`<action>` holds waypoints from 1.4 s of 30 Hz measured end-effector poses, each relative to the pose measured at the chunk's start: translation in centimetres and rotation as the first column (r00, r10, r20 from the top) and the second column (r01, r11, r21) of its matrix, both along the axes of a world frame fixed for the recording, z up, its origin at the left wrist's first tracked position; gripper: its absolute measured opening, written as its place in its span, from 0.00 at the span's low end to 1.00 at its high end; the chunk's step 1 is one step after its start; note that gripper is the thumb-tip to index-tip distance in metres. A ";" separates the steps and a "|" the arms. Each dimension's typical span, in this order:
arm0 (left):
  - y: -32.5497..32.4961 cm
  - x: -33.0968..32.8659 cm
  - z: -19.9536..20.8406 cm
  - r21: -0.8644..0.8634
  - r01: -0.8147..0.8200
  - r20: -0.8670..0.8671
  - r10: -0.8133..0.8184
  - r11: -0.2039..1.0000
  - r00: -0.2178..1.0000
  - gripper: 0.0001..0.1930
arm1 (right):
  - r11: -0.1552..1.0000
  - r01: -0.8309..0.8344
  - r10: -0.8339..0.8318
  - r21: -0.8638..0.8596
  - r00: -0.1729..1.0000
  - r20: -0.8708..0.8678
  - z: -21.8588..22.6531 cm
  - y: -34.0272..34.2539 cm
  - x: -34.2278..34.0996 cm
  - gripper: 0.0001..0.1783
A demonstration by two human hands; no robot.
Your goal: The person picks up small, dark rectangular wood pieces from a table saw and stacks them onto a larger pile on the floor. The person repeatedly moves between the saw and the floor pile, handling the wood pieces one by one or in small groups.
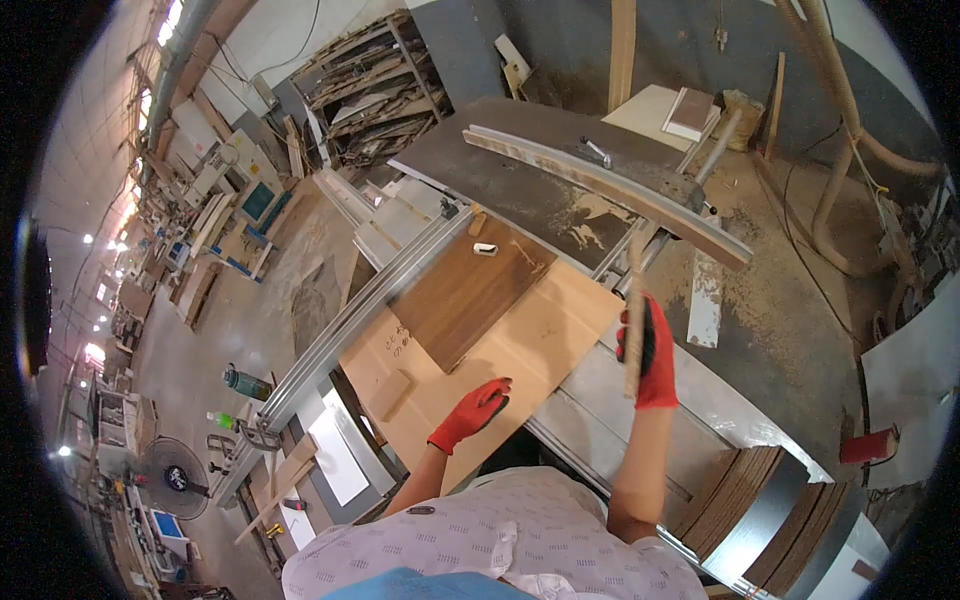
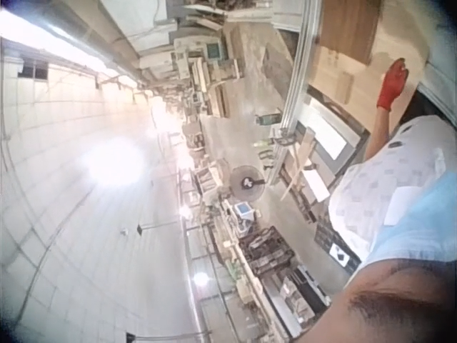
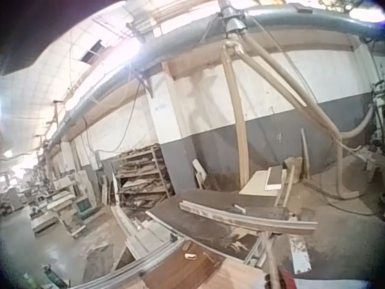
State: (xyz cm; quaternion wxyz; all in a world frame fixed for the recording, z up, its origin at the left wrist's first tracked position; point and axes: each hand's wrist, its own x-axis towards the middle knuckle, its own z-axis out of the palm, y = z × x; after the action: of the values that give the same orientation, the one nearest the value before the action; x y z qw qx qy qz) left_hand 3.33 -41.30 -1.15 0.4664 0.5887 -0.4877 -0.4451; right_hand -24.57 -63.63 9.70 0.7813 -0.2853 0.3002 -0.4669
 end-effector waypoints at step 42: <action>-39.3 23.1 -7.1 -0.231 -0.656 0.746 0.563 0.719 0.355 0.57 | 0.785 -0.595 0.112 -0.173 0.411 -0.905 -27.3 -36.2 44.5 0.36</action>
State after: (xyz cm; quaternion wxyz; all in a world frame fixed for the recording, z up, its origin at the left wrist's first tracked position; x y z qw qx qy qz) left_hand 26.47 -80.56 -8.22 0.3070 0.8809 -0.3585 0.0342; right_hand 19.94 -99.80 -17.64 0.5125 -0.7171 0.4526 -0.1353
